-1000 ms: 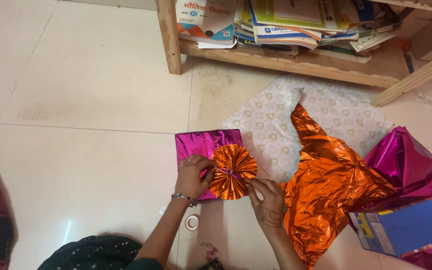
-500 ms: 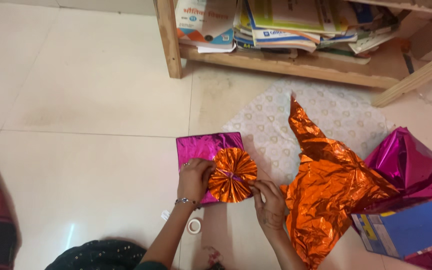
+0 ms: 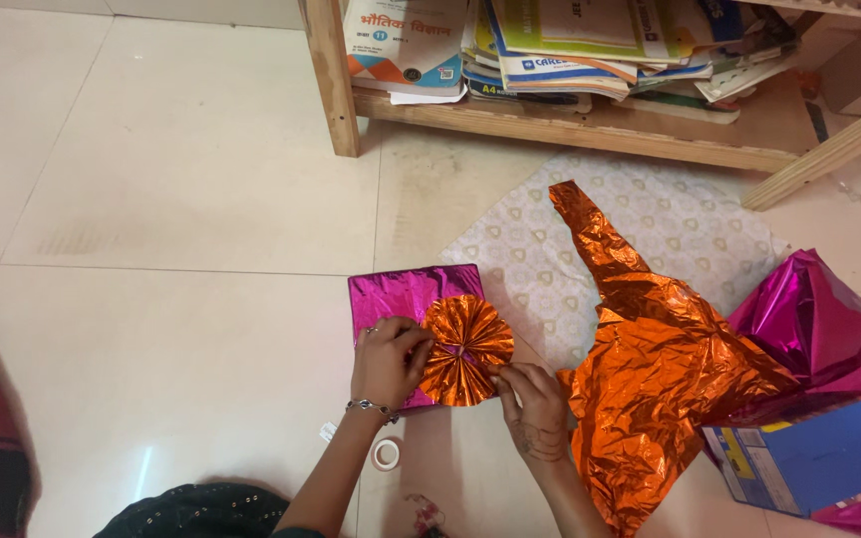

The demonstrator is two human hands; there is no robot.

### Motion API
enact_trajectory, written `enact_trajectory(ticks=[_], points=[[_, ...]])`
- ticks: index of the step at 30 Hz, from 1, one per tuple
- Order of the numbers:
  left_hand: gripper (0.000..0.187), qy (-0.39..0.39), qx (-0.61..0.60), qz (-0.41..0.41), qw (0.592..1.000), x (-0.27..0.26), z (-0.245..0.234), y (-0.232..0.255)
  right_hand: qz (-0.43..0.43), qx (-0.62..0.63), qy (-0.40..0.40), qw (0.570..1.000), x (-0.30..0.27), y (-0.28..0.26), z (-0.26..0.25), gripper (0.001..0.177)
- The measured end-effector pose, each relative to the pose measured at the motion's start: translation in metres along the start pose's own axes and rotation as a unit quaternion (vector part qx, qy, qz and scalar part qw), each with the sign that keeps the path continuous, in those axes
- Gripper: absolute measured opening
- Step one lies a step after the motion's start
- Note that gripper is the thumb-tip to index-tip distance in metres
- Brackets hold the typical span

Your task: The person sits on the floor and wraps a small box with pink metallic paper. They secure the paper with clear tape, then attach an orange paper rosette to the top of the wrapped box using tape. The finished gift is set aside, and the person picks up another box to begin wrapping.

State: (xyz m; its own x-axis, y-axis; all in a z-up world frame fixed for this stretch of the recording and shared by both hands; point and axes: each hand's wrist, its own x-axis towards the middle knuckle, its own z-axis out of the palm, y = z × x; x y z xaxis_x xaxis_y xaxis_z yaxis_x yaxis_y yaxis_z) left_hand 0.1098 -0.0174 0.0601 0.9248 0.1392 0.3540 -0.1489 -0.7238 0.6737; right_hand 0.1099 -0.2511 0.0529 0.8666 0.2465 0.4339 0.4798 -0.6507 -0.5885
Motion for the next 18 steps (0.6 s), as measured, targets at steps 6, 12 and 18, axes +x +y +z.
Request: enact_trajectory(ticks=[6,12,18], points=[[0.007,0.011,0.013,-0.009,1.000,-0.001,0.004,-0.003,0.076,0.048,0.005,0.996,0.001,-0.001,0.002,0.017],[0.013,0.026,-0.008,-0.004,1.000,0.001,0.000,0.000,0.119,0.054,-0.028,0.991,0.004,0.000,-0.002,0.035],[0.034,0.007,-0.050,-0.005,0.999,-0.001,-0.014,0.006,0.089,0.067,-0.075,0.991,0.005,0.004,-0.007,0.039]])
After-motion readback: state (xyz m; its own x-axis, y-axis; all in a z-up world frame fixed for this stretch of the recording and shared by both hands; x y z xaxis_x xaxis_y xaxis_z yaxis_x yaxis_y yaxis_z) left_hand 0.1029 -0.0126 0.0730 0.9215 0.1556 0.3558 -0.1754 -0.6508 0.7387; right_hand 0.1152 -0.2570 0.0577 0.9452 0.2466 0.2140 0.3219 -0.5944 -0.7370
